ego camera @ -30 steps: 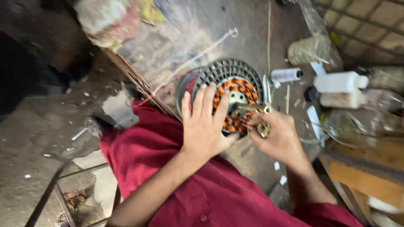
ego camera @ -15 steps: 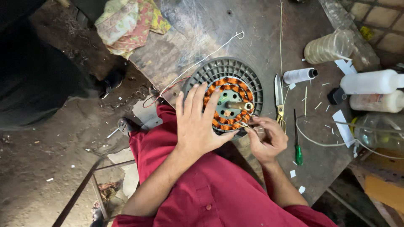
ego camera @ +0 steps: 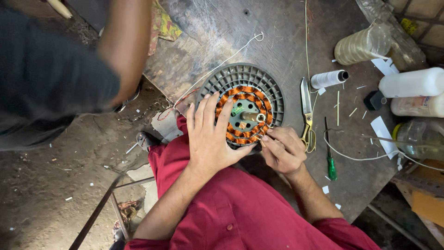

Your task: The person works on a motor stator, using a wooden stick to adjust orange copper windings within the slots. They use scissors to trim red wires and wooden sticks, then insert the sticks into the stator slots to secure the coils.

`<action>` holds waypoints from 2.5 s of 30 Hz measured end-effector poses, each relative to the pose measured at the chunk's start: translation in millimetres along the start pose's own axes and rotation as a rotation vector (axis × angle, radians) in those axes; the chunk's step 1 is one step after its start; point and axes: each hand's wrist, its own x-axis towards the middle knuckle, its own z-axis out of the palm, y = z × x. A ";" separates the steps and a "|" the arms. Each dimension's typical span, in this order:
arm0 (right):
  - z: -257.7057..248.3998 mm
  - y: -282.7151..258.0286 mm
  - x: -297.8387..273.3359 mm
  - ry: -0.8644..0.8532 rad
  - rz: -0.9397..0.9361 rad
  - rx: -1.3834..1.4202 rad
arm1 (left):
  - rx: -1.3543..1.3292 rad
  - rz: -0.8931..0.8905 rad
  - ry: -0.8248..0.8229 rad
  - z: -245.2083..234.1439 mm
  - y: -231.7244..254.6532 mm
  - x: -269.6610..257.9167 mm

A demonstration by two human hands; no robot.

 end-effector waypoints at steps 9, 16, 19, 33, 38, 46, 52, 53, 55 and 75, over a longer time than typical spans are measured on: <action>-5.2 -2.3 3.7 -0.093 0.074 0.058 | 0.020 -0.003 -0.023 -1.6 1.5 0.4; -9.1 -4.9 4.9 -0.121 0.082 0.109 | 0.086 0.024 -0.015 -0.2 2.8 1.0; -17.4 2.6 -12.4 -0.025 0.250 0.199 | 0.134 0.051 -0.042 2.3 5.5 0.2; -55.3 228.7 -131.1 0.107 0.805 -0.328 | 0.175 0.081 -0.021 0.4 8.8 4.3; -44.1 242.8 -116.1 -0.069 0.945 -0.378 | 0.126 0.040 0.003 -1.2 7.5 2.8; -51.4 260.1 -117.0 -0.150 1.125 -0.307 | 0.077 0.044 0.031 -2.4 6.8 -1.7; -51.7 265.6 -124.7 -0.183 1.157 -0.369 | 0.063 0.041 0.037 -2.0 5.7 -2.2; -54.1 264.2 -126.3 -0.179 1.158 -0.380 | 0.064 0.039 0.035 -1.9 5.7 -2.3; -59.8 258.2 -129.6 -0.169 1.158 -0.400 | 0.061 0.040 0.033 -2.1 5.3 -1.8; -36.2 60.9 45.7 -0.091 0.750 0.683 | -0.105 -0.014 0.071 1.7 -1.3 -5.0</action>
